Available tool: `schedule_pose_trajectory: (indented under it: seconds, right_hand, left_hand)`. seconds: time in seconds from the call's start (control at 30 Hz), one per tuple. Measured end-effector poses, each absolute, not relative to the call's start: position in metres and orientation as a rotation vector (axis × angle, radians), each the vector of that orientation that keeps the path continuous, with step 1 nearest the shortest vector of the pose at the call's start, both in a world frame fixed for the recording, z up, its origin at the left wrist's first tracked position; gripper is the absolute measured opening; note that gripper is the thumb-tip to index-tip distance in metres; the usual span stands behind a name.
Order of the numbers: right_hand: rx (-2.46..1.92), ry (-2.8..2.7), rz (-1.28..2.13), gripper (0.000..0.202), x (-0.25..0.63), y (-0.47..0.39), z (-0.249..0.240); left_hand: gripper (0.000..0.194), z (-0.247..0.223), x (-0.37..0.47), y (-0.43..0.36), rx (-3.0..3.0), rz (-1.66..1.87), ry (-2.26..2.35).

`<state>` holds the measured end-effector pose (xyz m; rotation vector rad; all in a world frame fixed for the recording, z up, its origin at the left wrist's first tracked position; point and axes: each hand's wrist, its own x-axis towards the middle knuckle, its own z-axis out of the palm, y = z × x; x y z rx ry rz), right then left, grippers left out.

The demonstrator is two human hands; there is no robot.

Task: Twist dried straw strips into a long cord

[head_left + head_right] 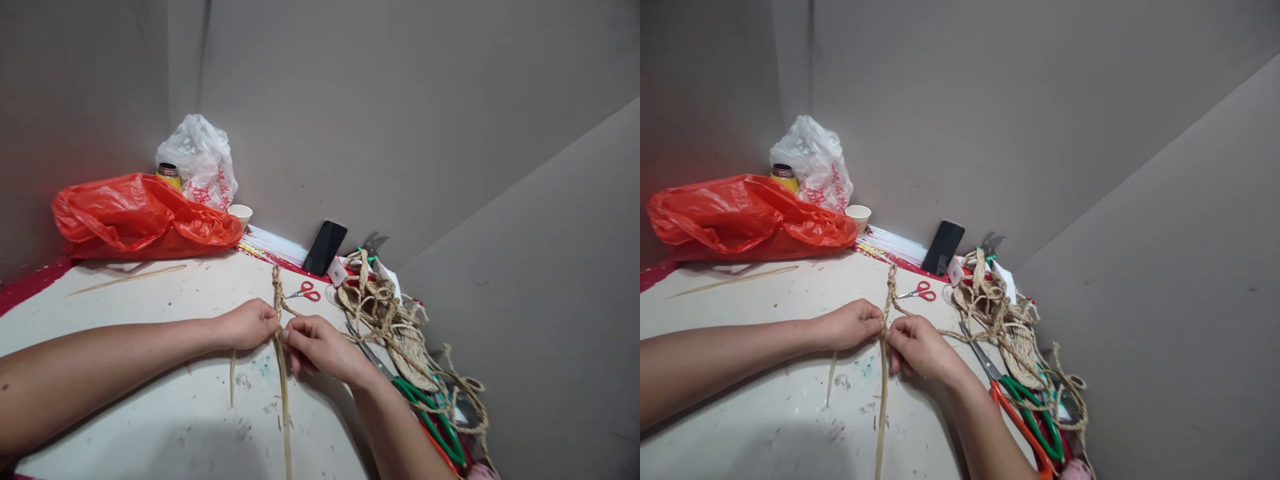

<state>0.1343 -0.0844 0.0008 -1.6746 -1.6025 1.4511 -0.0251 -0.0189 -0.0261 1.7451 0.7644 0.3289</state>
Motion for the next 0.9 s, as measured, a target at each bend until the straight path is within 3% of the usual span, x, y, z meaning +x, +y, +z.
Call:
schedule_pose_trajectory:
  seconds: [0.17,0.43,0.77,0.9]
  right_hand:
    - [-1.723,-1.477,1.489,0.025,0.116,-0.089,0.002]
    - [-1.822,-1.581,1.245,0.028,0.106,-0.097,-0.008]
    - [-1.896,-2.104,0.503,0.026,0.095,-0.110,0.004]
    - [-1.597,-2.289,1.004,0.027,0.102,-0.120,0.027]
  left_hand:
    - [0.022,-0.021,-0.024,-0.025,1.684,0.361,0.756]
    - [0.023,-0.023,-0.022,-0.029,1.492,0.390,0.755]
    - [0.019,-0.016,-0.023,-0.034,1.216,0.343,0.833]
    - [0.013,-0.018,-0.022,-0.032,1.220,0.345,0.809]
